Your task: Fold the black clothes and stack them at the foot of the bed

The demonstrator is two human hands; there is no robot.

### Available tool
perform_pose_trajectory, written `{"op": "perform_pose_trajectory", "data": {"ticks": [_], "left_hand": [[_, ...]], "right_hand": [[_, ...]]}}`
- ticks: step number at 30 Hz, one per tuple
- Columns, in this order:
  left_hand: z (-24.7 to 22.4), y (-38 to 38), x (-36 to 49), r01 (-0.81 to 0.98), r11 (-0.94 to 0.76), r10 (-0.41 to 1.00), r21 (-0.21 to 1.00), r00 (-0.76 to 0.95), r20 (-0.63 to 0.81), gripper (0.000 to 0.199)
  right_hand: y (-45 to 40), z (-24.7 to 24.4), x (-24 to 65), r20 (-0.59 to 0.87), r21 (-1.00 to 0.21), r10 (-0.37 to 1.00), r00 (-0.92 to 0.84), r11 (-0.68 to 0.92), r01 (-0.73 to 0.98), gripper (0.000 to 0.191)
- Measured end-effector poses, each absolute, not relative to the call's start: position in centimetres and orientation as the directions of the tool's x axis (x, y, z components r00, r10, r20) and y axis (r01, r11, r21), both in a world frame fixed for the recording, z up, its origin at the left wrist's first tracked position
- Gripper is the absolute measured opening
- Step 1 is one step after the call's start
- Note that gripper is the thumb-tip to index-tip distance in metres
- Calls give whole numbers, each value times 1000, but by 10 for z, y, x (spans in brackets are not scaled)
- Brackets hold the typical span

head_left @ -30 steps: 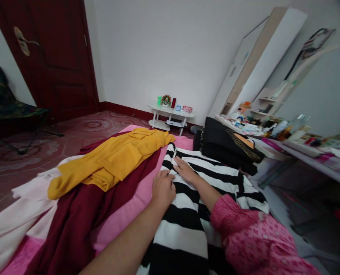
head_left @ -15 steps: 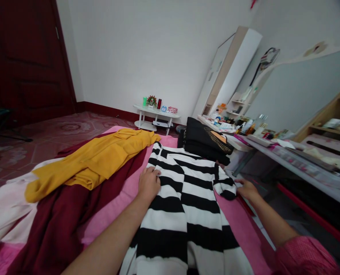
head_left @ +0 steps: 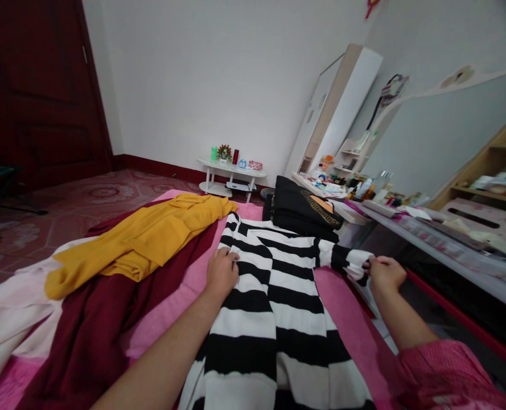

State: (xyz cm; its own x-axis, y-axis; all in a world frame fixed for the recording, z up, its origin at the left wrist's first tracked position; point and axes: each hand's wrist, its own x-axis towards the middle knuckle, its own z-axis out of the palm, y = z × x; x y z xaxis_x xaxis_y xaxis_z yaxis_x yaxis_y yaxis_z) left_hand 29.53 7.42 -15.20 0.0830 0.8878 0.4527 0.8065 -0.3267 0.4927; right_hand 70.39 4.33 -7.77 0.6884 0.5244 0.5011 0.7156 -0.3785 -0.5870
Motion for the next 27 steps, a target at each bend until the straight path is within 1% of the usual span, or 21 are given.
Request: {"op": "perform_pose_trajectory", "data": {"ticks": [2, 3, 4, 5, 6, 7, 8, 9, 10, 11, 13, 16, 19, 21, 23, 25, 27], "left_hand": [[-149, 72, 296, 788, -374, 860, 489, 98, 501, 25], [-148, 70, 296, 768, -418, 840, 485, 124, 529, 24], [-145, 68, 296, 737, -477, 815, 479, 166, 556, 23], [-143, 65, 296, 693, -545, 784, 472, 222, 579, 22], [-141, 62, 296, 638, -616, 749, 461, 292, 595, 22], [-139, 58, 296, 578, -682, 708, 448, 369, 602, 23], [-137, 55, 296, 521, -735, 667, 433, 440, 601, 24], [-136, 52, 296, 476, -773, 630, 419, 500, 594, 25], [-134, 49, 296, 445, -799, 600, 405, 544, 586, 25], [-133, 47, 296, 428, -816, 578, 389, 573, 581, 25], [-131, 44, 296, 414, -837, 546, 357, 594, 590, 26], [-127, 42, 299, 440, -841, 533, 316, 569, 626, 29], [-126, 44, 304, 562, -771, 602, 299, 492, 629, 34], [-129, 46, 308, 657, -696, 670, 292, 446, 594, 45], [-133, 50, 311, 729, -622, 732, 286, 410, 545, 54], [-138, 54, 313, 779, -563, 774, 278, 377, 510, 56], [-142, 56, 314, 804, -527, 796, 274, 353, 492, 54]], "right_hand": [[53, -59, 672, 552, -669, 475, 685, -238, 704, 32], [55, -50, 648, 599, -729, 452, 661, -34, 684, 30], [53, -40, 620, 639, -709, 485, 597, 71, 702, 26], [48, -30, 590, 668, -674, 558, 493, 172, 719, 20], [39, -20, 560, 675, -619, 688, 267, 331, 712, 16], [28, -11, 533, 621, -568, 784, -11, 459, 683, 16], [14, -3, 511, 546, -527, 807, -225, 539, 657, 17], [1, 3, 496, 494, -493, 794, -354, 591, 639, 15], [-13, 6, 488, 462, -485, 788, -407, 609, 628, 14], [-24, 6, 488, 433, -489, 799, -418, 598, 635, 15], [-42, -6, 508, 380, -516, 860, -341, 503, 693, 17], [-60, -46, 566, 266, -518, 955, -129, 254, 817, 21], [-84, -93, 616, 155, -497, 985, 79, 9, 868, 37], [-104, -118, 630, 62, -522, 981, 184, -125, 843, 49], [-121, -133, 630, -41, -610, 977, 210, -191, 769, 53], [-133, -140, 621, -100, -731, 981, 168, -187, 656, 48], [-137, -141, 609, -103, -820, 987, 120, -152, 552, 40]]}}
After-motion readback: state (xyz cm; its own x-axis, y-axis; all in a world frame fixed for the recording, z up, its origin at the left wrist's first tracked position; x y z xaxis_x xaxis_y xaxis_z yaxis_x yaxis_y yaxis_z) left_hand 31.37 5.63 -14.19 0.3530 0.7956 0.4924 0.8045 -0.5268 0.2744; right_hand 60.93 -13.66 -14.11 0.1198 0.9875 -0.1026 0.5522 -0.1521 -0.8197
